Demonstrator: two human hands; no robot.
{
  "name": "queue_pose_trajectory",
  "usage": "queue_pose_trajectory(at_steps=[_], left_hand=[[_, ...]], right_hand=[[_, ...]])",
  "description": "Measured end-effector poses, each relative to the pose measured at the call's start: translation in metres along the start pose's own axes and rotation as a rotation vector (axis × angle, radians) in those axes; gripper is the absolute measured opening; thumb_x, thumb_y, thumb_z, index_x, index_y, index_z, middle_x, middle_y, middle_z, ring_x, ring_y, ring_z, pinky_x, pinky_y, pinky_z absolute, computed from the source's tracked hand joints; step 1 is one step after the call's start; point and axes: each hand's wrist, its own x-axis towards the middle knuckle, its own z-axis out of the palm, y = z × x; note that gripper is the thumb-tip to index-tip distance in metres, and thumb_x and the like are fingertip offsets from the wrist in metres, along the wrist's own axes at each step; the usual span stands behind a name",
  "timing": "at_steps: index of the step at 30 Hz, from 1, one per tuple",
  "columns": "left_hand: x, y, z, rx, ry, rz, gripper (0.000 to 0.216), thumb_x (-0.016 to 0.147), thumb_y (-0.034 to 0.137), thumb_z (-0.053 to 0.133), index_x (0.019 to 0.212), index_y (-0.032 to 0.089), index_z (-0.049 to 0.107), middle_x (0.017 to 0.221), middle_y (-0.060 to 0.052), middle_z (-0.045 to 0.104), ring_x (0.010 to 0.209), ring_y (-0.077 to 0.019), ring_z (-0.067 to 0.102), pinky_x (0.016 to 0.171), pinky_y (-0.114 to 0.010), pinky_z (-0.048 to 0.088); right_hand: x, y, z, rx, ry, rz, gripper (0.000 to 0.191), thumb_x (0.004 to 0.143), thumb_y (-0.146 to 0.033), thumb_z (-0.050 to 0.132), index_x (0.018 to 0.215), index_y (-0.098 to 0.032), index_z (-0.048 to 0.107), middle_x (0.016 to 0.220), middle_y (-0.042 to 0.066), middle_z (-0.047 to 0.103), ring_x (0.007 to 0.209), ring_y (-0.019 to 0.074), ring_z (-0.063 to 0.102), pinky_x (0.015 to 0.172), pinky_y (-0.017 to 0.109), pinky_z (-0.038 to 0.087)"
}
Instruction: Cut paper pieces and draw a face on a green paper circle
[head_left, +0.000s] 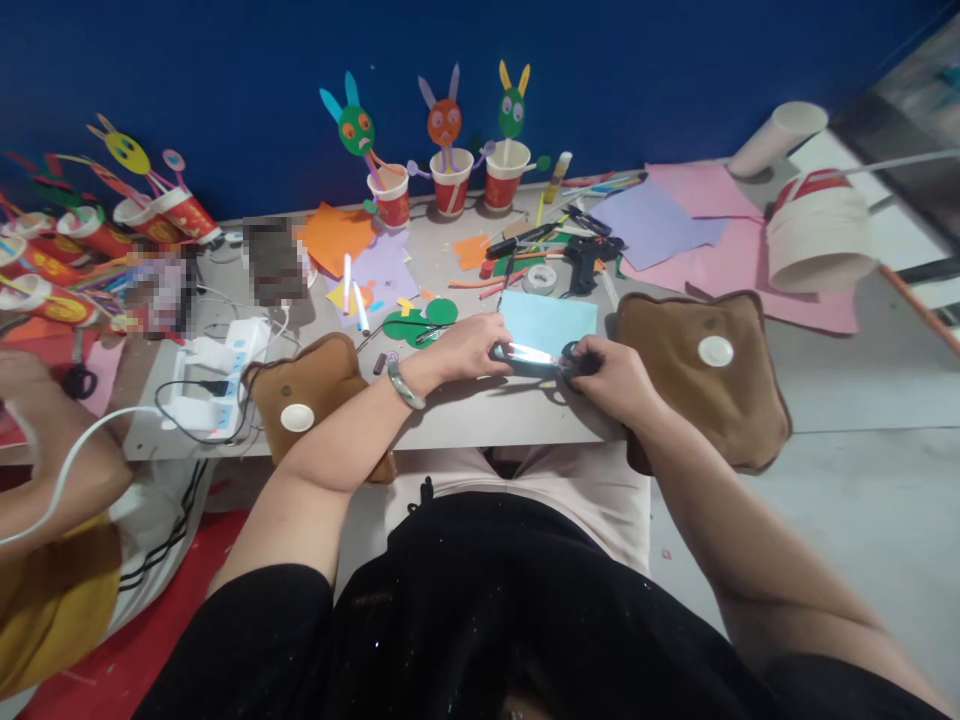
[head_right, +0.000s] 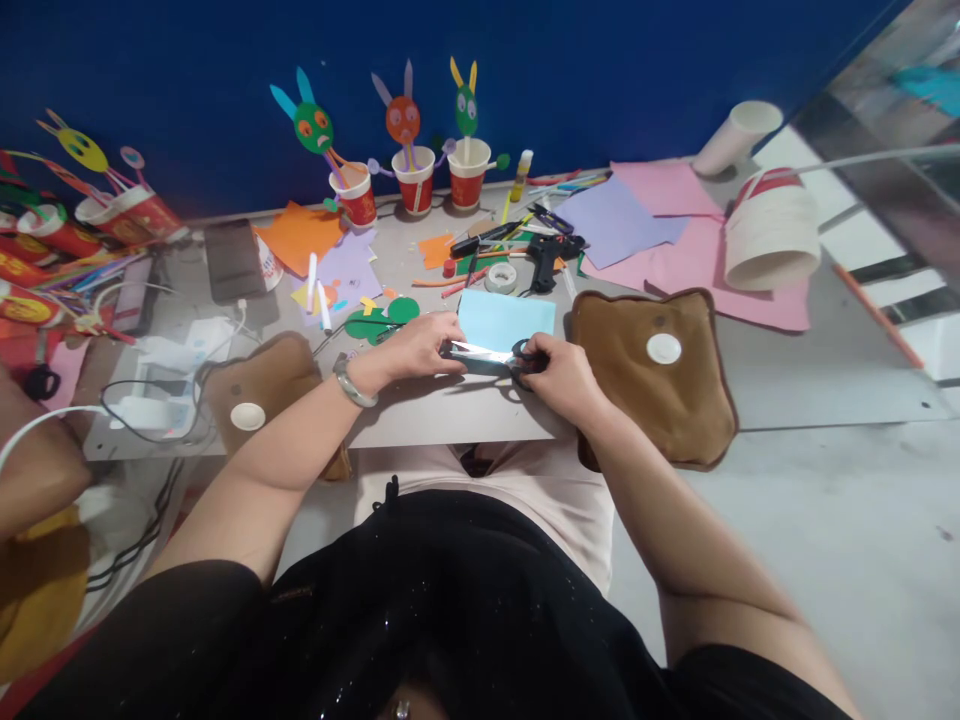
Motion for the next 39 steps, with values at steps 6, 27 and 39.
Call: queue_pose_trajectory(at_steps=[6, 27, 39], left_hand=[[0.004, -0.006, 0.015, 0.106, -0.051, 0.108, 0.015, 0.09, 0.016, 0.065, 0.095, 0.015, 0.08, 0.103, -0.012, 0.075, 0.101, -0.026, 0.067, 0.097, -0.039, 0.05], [0.003, -0.001, 0.017, 0.067, -0.022, 0.056, 0.013, 0.086, 0.02, 0.065, 0.086, 0.016, 0.077, 0.095, -0.012, 0.075, 0.091, -0.0248, 0.067, 0.088, -0.038, 0.051], [0.001, 0.002, 0.014, 0.03, 0.022, -0.058, 0.022, 0.092, 0.024, 0.064, 0.071, 0.019, 0.066, 0.088, -0.008, 0.07, 0.082, -0.021, 0.058, 0.085, -0.037, 0.048]], right_hand=[[-0.005, -0.004, -0.007, 0.02, -0.027, 0.033, 0.026, 0.06, -0.025, 0.076, 0.079, -0.026, 0.058, 0.081, 0.002, 0.076, 0.07, 0.0212, 0.064, 0.071, 0.037, 0.056], [-0.033, -0.004, 0.005, 0.072, 0.132, 0.003, 0.034, 0.068, -0.028, 0.076, 0.09, -0.028, 0.05, 0.124, 0.011, 0.078, 0.089, 0.0279, 0.075, 0.086, 0.048, 0.063], [-0.029, -0.003, 0.013, 0.07, 0.211, 0.109, 0.034, 0.073, -0.031, 0.08, 0.088, -0.029, 0.049, 0.104, 0.008, 0.078, 0.086, 0.0279, 0.075, 0.081, 0.044, 0.064]])
